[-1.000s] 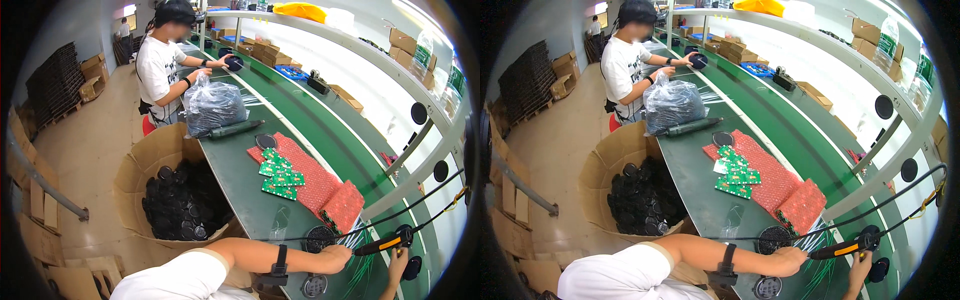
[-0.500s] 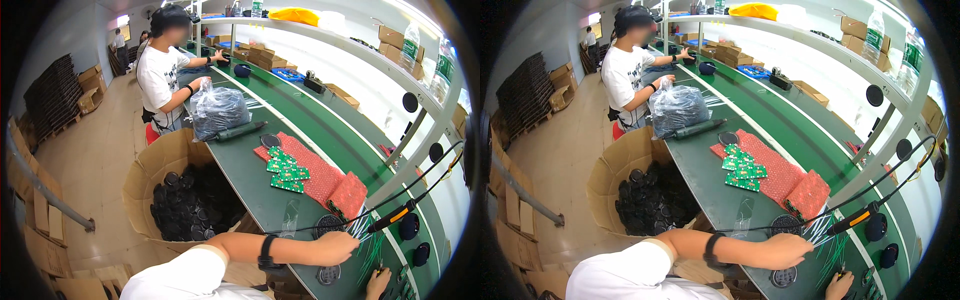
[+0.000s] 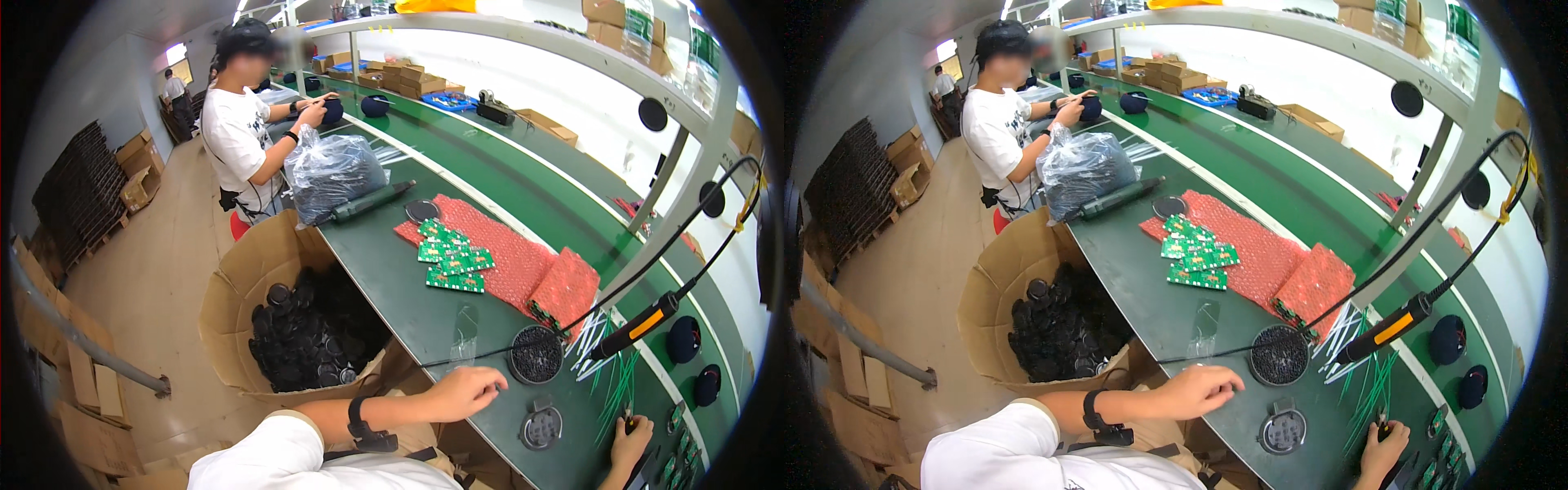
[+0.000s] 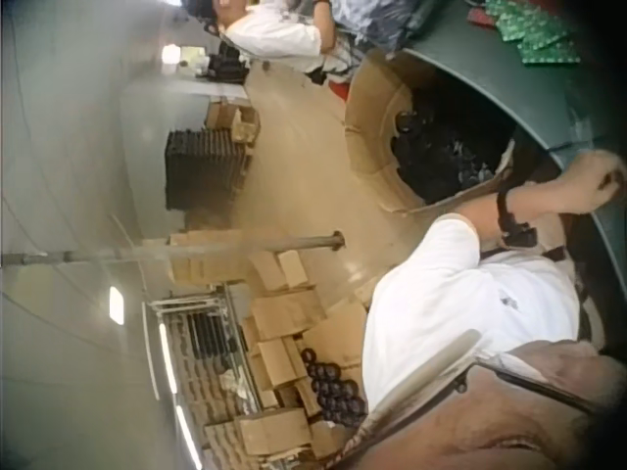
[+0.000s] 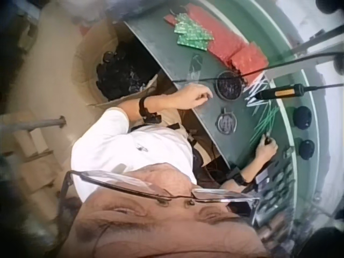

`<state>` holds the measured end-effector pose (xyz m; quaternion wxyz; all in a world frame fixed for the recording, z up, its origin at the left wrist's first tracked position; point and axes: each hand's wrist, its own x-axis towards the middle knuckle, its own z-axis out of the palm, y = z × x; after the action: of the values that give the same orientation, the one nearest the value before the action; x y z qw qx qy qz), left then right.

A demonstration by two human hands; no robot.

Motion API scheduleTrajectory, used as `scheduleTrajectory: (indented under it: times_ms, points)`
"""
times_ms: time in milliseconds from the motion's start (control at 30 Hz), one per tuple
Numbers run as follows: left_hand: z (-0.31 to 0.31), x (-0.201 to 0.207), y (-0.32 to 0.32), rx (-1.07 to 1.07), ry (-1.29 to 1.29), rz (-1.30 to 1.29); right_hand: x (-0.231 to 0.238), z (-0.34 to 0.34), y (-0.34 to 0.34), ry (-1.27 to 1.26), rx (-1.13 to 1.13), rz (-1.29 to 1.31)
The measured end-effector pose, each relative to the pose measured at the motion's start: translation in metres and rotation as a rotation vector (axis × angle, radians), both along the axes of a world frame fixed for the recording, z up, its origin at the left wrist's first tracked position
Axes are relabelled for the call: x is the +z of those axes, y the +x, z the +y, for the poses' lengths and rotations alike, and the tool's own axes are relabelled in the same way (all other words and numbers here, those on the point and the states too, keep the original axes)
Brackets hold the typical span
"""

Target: The person assembles small electronic devices by inserting circuit boards into black plastic housings and securing them with a hot glue gun. They also use pliers to trim wires on a blue component and place the finished units on the table.

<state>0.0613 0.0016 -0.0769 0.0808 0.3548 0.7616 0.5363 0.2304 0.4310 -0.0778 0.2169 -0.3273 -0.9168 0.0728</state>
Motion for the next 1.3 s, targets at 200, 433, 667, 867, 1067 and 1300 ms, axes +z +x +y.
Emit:
scheduleTrajectory:
  times_ms: [200, 433, 667, 867, 1067, 1300]
  points:
    - [0.0, 0.008, 0.006, 0.069, 0.008, -0.027, 0.012, -0.003, -0.001, -0.012, 0.065, 0.029]
    - [0.007, 0.01, 0.007, 0.1, -0.061, 0.006, 0.023, -0.017, -0.003, -0.038, -0.023, -0.022]
    - [0.01, 0.021, 0.001, 0.091, -0.099, -0.005, 0.021, -0.016, -0.007, -0.038, -0.063, -0.033]
    - [0.037, 0.033, -0.011, 0.094, -0.147, 0.295, 0.023, -0.016, -0.006, -0.038, -0.094, -0.012]
    - [0.054, 0.027, -0.023, 0.107, -0.267, 0.529, 0.025, -0.018, -0.009, -0.061, -0.096, 0.008]
    - [0.054, 0.026, -0.021, 0.138, -0.255, 0.531, 0.02, -0.015, -0.006, -0.063, -0.084, 0.006]
